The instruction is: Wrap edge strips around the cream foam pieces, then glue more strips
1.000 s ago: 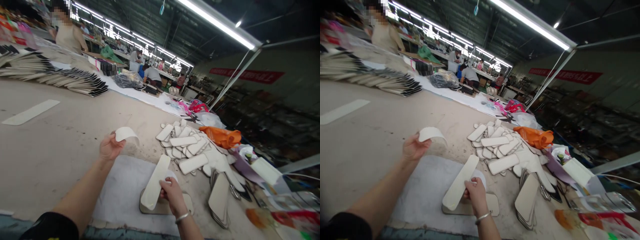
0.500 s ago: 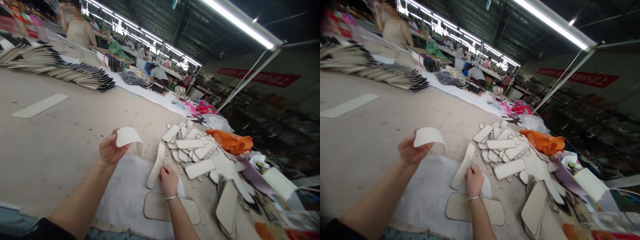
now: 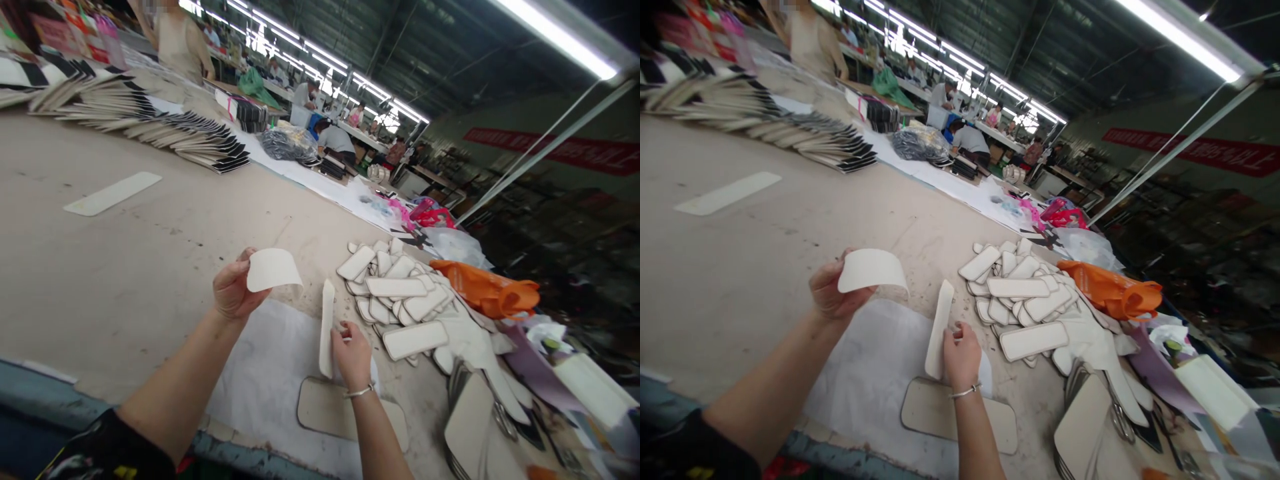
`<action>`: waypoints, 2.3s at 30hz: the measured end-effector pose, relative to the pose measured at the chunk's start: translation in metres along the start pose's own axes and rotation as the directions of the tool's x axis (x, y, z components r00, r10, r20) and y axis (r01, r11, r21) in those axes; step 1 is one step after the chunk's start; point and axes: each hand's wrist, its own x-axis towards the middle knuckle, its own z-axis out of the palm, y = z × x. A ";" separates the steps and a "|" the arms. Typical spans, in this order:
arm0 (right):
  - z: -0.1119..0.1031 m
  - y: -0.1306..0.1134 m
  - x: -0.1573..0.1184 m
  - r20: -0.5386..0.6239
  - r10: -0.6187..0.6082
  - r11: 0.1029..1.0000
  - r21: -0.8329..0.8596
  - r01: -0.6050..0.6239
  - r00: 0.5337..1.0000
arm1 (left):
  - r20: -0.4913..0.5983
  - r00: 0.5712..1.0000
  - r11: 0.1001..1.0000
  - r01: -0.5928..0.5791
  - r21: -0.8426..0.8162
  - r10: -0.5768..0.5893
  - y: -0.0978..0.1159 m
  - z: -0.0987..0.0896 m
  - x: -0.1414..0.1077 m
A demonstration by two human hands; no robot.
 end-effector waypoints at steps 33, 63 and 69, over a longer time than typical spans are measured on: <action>-0.053 0.005 -0.091 0.581 -0.028 0.019 0.814 -0.581 0.813 | 0.151 0.840 0.843 0.479 0.244 -0.521 -0.054 0.076 -0.068; -0.109 0.156 -0.115 -0.005 0.053 0.974 0.219 -0.050 0.999 | -0.195 0.591 0.316 0.647 0.694 -0.783 -0.111 0.066 -0.125; -0.103 0.157 -0.110 -0.006 0.126 0.944 0.308 -0.118 0.992 | -0.167 0.742 0.562 0.616 0.551 -0.649 -0.118 0.122 -0.103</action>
